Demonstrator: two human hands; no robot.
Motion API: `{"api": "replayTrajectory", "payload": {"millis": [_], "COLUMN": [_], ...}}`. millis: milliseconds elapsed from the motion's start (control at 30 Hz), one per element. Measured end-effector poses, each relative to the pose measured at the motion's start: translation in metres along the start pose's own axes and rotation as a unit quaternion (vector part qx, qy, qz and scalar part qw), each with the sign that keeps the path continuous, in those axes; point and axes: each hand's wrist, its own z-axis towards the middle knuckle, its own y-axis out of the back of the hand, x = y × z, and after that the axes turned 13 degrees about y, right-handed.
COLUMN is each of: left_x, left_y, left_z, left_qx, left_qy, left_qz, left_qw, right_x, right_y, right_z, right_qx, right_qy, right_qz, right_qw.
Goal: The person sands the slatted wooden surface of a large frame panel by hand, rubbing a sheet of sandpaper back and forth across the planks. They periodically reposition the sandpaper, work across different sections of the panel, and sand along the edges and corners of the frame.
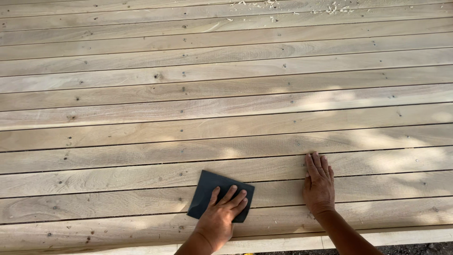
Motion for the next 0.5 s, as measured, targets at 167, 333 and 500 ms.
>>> {"api": "replayTrajectory", "payload": {"millis": [167, 333, 500], "left_x": [-0.075, -0.01, 0.0], "left_y": [-0.011, -0.003, 0.0], "left_z": [0.039, -0.001, -0.022], "left_qx": [-0.036, -0.012, -0.02], "left_qy": [-0.064, 0.014, 0.106], "left_qz": [0.004, 0.016, 0.02], "left_qw": [0.997, 1.0, 0.994], "right_x": [-0.001, -0.02, -0.028], "right_y": [0.009, 0.034, 0.036], "right_z": [-0.006, -0.029, -0.043], "right_qx": [0.026, 0.086, 0.064], "right_qy": [0.042, 0.059, 0.059], "right_qz": [0.016, 0.022, 0.025], "right_qw": [0.999, 0.994, 0.996]}}
